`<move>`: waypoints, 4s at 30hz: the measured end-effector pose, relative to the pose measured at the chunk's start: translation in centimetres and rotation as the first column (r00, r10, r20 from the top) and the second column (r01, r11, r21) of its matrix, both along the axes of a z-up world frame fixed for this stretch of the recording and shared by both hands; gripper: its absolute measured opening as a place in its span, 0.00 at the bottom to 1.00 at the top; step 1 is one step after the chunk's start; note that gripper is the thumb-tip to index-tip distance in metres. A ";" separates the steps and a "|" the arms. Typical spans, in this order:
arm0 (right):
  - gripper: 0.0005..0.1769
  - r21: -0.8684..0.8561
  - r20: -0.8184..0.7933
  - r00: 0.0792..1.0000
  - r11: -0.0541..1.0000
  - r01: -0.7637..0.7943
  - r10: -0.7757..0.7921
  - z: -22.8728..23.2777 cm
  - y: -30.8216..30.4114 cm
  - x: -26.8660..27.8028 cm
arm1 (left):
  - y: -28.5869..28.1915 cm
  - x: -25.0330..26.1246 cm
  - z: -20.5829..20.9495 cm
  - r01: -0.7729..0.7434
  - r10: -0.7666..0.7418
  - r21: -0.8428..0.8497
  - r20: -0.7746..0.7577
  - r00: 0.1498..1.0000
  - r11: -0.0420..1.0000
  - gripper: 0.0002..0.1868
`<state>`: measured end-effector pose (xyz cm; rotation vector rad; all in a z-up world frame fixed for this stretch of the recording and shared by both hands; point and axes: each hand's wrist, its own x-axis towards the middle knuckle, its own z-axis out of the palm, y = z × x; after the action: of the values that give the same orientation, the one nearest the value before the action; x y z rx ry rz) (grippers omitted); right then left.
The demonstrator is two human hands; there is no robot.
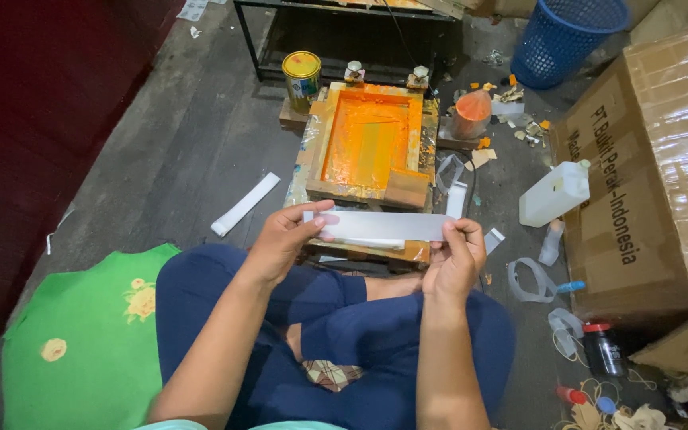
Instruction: The person sits on the floor and uses a squeegee to spread orange ink across a screen printing frame. They then place a white strip of material under the frame, pull it through to apply the ink, and inspect the result before repeating the process.
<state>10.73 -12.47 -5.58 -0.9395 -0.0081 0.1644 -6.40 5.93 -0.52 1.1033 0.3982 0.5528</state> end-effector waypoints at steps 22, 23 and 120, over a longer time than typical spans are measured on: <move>0.12 -0.096 0.097 0.973 0.975 -0.202 0.211 -2.4 2.3 -0.7 | 3.7 -4.4 1.8 -0.088 0.139 0.251 -0.195 0.971 0.964 0.17; 0.13 -0.140 0.124 0.964 0.966 -0.219 0.236 -2.3 2.6 -1.1 | 4.0 -4.8 2.0 -0.074 0.143 0.303 -0.212 0.967 0.950 0.17; 0.17 -0.989 -0.030 0.285 -0.069 0.128 0.958 -13.9 43.5 -3.0 | 31.0 -5.5 -22.8 0.283 0.359 0.364 -0.931 0.074 0.887 0.25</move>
<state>7.72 31.06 -19.47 -2.3303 -1.5202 0.5702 -11.88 36.91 -23.35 1.8977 1.6574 -0.2798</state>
